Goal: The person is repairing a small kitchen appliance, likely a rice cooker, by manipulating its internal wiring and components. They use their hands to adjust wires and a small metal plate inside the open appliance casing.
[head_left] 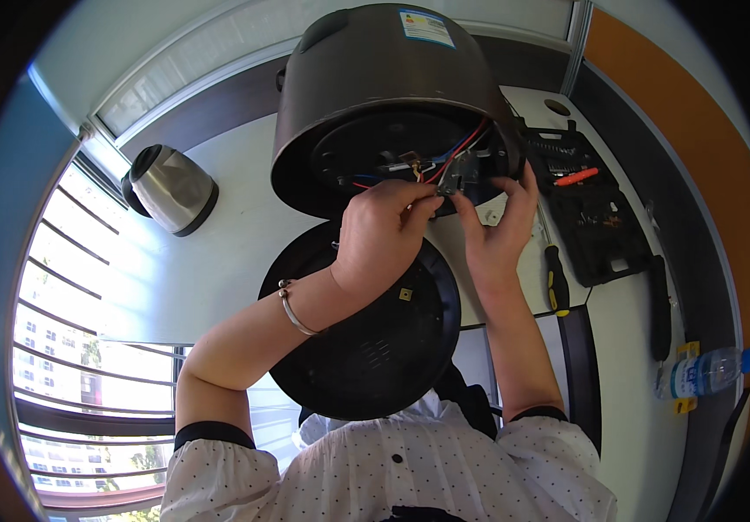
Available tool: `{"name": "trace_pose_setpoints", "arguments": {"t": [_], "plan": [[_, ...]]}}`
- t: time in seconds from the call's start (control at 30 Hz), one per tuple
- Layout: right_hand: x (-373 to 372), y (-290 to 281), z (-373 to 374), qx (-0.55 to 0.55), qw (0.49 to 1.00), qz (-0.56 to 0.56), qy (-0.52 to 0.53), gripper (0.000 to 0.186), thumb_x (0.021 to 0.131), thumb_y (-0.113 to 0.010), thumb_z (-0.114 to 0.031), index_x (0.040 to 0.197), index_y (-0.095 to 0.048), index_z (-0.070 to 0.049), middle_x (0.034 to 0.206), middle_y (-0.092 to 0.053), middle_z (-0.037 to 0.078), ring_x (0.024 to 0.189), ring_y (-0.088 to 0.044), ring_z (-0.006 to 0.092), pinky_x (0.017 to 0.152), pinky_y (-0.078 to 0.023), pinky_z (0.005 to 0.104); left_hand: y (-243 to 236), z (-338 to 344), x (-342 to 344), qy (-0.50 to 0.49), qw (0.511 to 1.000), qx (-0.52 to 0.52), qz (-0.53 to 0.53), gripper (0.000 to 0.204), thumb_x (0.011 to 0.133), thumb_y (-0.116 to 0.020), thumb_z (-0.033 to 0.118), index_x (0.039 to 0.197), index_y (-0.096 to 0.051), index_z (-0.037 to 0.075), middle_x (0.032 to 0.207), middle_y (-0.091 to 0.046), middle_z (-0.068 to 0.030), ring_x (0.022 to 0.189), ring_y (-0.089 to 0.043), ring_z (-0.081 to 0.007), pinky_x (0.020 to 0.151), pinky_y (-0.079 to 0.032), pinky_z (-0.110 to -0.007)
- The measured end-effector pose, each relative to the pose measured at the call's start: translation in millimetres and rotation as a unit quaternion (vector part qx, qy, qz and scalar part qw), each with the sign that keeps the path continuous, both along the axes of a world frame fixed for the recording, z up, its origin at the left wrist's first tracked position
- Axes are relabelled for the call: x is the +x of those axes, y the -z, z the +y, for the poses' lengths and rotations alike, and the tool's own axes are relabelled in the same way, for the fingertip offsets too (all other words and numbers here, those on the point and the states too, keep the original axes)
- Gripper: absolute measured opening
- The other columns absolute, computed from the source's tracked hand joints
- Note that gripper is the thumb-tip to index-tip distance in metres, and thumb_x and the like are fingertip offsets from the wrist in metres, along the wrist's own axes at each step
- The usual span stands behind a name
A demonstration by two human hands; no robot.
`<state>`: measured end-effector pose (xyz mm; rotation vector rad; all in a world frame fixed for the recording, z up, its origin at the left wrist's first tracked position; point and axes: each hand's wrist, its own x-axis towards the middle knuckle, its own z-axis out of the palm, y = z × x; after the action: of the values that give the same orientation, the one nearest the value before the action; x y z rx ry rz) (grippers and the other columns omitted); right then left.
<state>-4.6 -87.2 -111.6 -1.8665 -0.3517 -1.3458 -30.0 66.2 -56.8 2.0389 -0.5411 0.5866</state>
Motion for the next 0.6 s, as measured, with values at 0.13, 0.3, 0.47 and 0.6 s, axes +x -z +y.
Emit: {"name": "trace_pose_setpoints", "arguments": {"t": [0.13, 0.3, 0.47, 0.6], "plan": [[-3, -1, -4, -0.014, 1.000, 0.016, 0.002, 0.050, 0.068, -0.081, -0.018, 0.104, -0.051, 0.000, 0.136, -0.037, 0.027, 0.120, -0.044, 0.0402, 0.098, -0.037, 0.0420, 0, -7, 3, 0.031, 0.999, -0.006, -0.026, 0.010, 0.081, -0.067, 0.002, 0.089, -0.068, -0.002, 0.071, -0.065, -0.0086, 0.059, -0.062, -0.0102, 0.052, -0.046, -0.022], [-1, 0, -4, 0.001, 1.000, 0.021, -0.015, 0.051, 0.067, -0.082, -0.017, 0.104, -0.051, -0.001, 0.137, -0.035, 0.026, 0.119, -0.043, 0.0396, 0.097, -0.038, 0.0418, 3, -18, 9, 0.034, 0.997, -0.004, -0.066, 0.008, 0.078, -0.067, 0.002, 0.086, -0.069, 0.000, 0.072, -0.066, -0.0099, 0.061, -0.063, -0.0160, 0.053, -0.048, -0.024], [-3, -3, -1, -0.006, 1.000, 0.015, 0.002, 0.052, 0.065, -0.081, -0.015, 0.105, -0.052, -0.001, 0.138, -0.033, 0.027, 0.120, -0.042, 0.0406, 0.096, -0.038, 0.0422, 4, -23, 9, 0.026, 0.994, -0.017, -0.109, 0.007, 0.075, -0.068, 0.004, 0.082, -0.069, 0.002, 0.073, -0.064, -0.0109, 0.061, -0.062, -0.0241, 0.053, -0.048, -0.030], [-2, -3, 1, -0.016, 1.000, 0.008, 0.011, 0.049, 0.066, -0.078, -0.012, 0.106, -0.052, 0.000, 0.138, -0.032, 0.028, 0.120, -0.041, 0.0424, 0.097, -0.038, 0.0423, 3, -23, 7, 0.036, 0.995, 0.001, -0.095, 0.008, 0.076, -0.068, 0.005, 0.083, -0.069, 0.003, 0.071, -0.063, -0.0101, 0.060, -0.061, -0.0235, 0.052, -0.047, -0.030]]}}
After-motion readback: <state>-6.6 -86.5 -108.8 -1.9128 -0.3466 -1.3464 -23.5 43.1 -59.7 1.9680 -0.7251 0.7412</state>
